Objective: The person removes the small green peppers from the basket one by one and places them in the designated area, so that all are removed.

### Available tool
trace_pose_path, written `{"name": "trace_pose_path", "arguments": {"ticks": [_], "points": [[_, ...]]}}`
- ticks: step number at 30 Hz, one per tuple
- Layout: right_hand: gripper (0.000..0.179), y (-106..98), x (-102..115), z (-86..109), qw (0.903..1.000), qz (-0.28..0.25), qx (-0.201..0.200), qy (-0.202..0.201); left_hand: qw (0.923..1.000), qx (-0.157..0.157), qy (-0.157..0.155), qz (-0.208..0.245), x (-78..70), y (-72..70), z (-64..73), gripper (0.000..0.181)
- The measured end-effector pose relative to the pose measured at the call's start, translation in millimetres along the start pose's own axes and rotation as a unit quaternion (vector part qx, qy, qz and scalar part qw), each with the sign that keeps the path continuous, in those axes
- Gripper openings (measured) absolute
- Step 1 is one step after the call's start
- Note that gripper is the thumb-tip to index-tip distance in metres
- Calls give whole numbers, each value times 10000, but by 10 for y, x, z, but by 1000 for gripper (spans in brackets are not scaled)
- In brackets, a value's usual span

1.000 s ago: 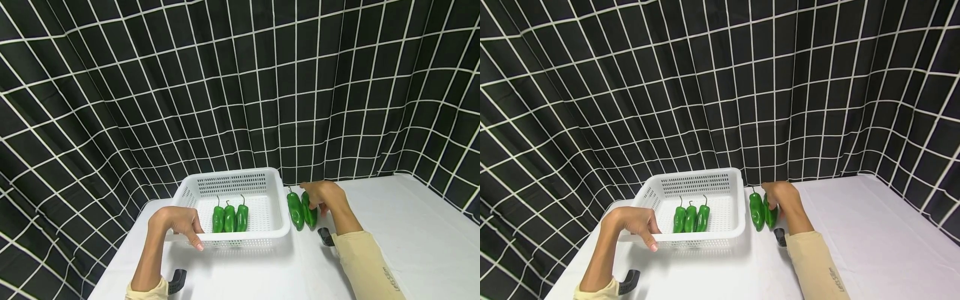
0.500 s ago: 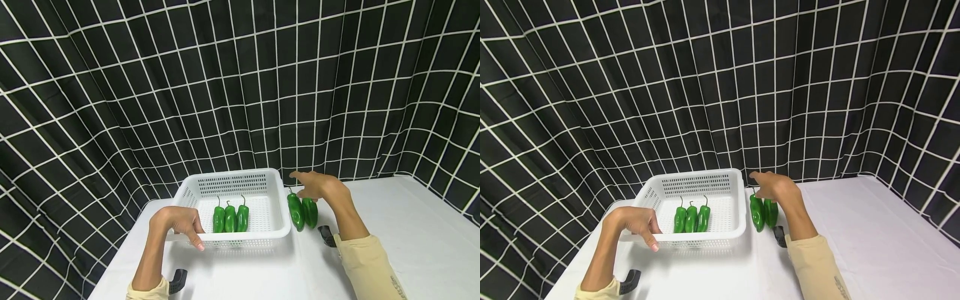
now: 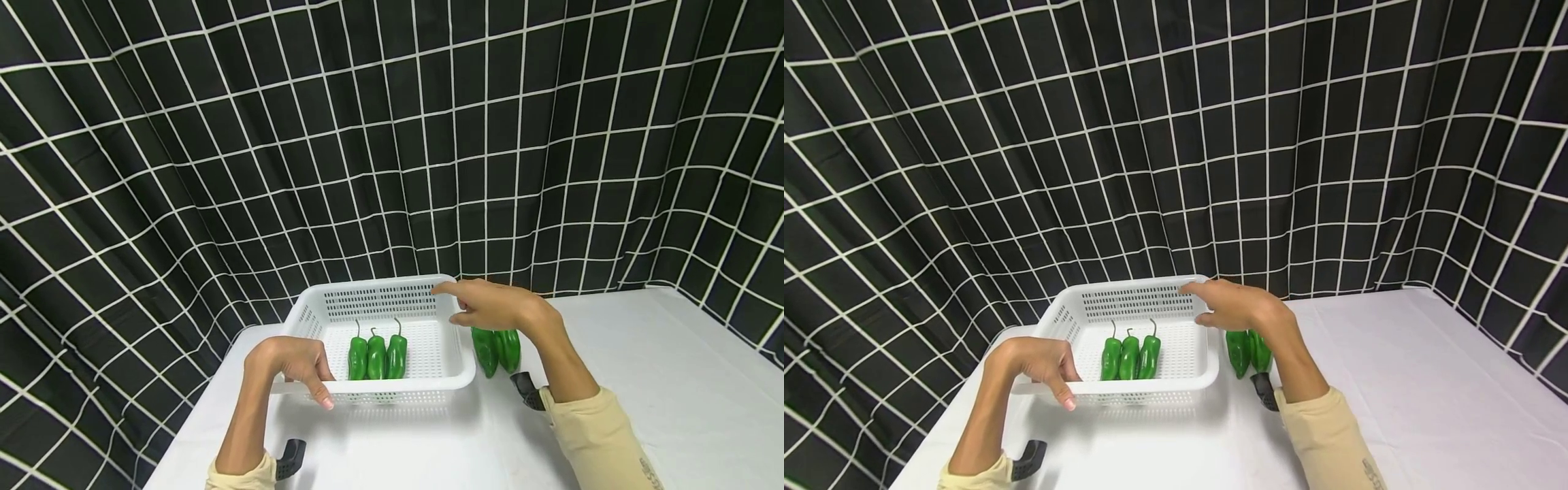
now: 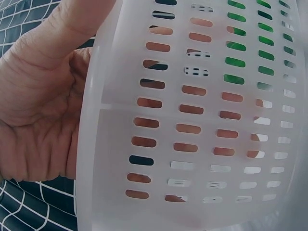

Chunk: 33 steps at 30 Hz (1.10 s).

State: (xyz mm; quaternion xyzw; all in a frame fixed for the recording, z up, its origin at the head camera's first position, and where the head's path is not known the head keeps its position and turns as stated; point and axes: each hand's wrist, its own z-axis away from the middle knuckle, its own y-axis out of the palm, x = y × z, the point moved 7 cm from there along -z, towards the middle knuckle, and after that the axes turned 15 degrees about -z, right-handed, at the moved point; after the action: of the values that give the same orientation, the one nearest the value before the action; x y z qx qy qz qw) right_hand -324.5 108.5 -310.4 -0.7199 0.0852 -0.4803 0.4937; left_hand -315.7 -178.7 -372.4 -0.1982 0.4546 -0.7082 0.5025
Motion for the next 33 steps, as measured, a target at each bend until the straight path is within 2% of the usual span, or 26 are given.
{"name": "trace_pose_path", "arguments": {"ticks": [6, 11, 17, 24, 33], "points": [[56, 187, 149, -113, 9997, 148, 113, -148, 10000, 14, -29, -3, -6, -2, -7, 24], [54, 408, 264, -222, 9987, 75, 388, -320, 10000, 1, -39, -26, 1, 5, -13, 23], [54, 638, 314, -359, 9973, 129, 635, -358, 10000, -21, -56, -22, 7, 6, -17, 22], [53, 903, 269, -468, 9946, 45, 1036, -88, 10000, -32, 64, -17, 3, -5, -10, 24], [53, 1143, 130, -536, 9900, 310, 1347, 266, 10000, -1, 58, -11, 1, -9, 6, 23]]}}
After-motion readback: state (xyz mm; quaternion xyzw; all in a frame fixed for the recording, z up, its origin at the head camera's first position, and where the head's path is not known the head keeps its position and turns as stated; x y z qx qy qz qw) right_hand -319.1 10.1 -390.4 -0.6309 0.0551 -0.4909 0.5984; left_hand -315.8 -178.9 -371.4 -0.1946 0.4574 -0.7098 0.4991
